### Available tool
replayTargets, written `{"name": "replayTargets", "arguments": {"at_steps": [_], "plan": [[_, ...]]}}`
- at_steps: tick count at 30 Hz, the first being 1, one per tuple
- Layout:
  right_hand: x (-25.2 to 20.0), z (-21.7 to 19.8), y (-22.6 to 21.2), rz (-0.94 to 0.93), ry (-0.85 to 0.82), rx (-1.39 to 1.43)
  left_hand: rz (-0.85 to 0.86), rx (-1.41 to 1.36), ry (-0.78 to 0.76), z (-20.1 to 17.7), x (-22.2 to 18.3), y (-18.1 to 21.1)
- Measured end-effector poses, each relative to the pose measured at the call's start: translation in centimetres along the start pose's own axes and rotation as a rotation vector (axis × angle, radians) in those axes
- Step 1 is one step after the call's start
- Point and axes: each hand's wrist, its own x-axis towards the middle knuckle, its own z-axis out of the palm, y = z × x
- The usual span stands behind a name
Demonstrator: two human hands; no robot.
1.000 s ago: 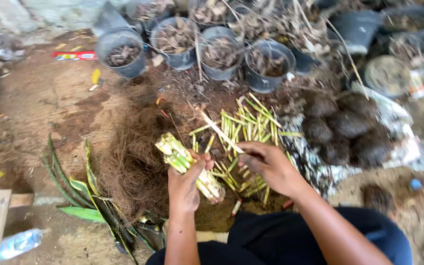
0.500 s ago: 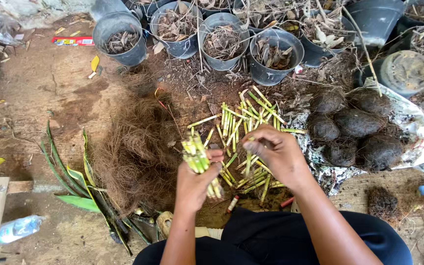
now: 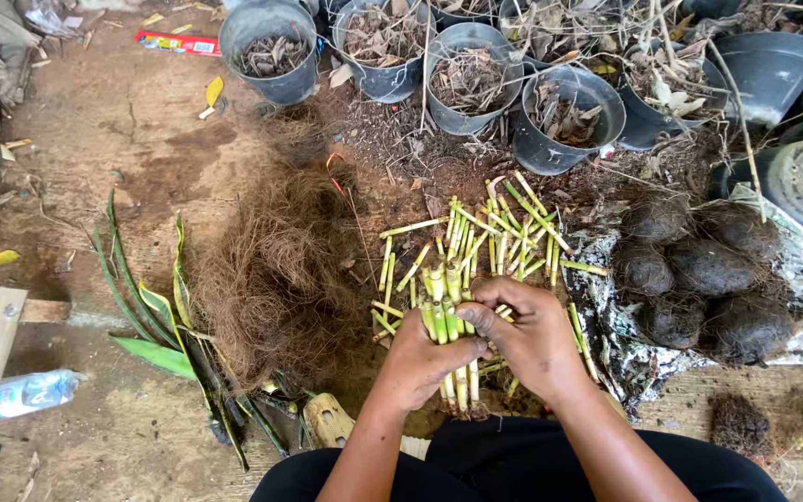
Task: The person sits on the ground and gathers cut green plant stems into a neat bundle. They repeatedly pick up stems, align them, and hold the growing bundle in one hand while adding more pieces with the other.
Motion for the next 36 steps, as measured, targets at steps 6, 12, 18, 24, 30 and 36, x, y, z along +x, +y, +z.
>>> {"name": "replayTargets", "arguments": {"at_steps": [6, 12, 18, 24, 30, 36], "plan": [[0.0, 0.5, 1.9, -0.549, 0.112, -0.255, 0.002, -0.18, -0.082, -0.6, -0.3, -0.5], [0.0, 0.6, 2.0, 0.284, 0.019, -0.036, -0.07, -0.214, -0.052, -0.3, 0.4, -0.4], [0.3, 0.9, 0.7, 0.088, -0.285, -0.209, 0.154, -0.352, -0.083, -1.4, 0.1, -0.7], [0.2, 3.7, 0.2, 0.348, -0.543, 0.285, 0.297, -0.387, -0.102, -1.6, 0.0, 0.7], [-0.8, 4.2, 3.4, -0.056, -0.297, 0.041, 0.32, -0.298, 0.065, -1.8, -0.4, 1.1], [-1.6, 5.1, 4.4, -0.232, -0.017, -0.008, 0.3, -0.306, 0.271, -2.2, 0.0, 1.0]]}}
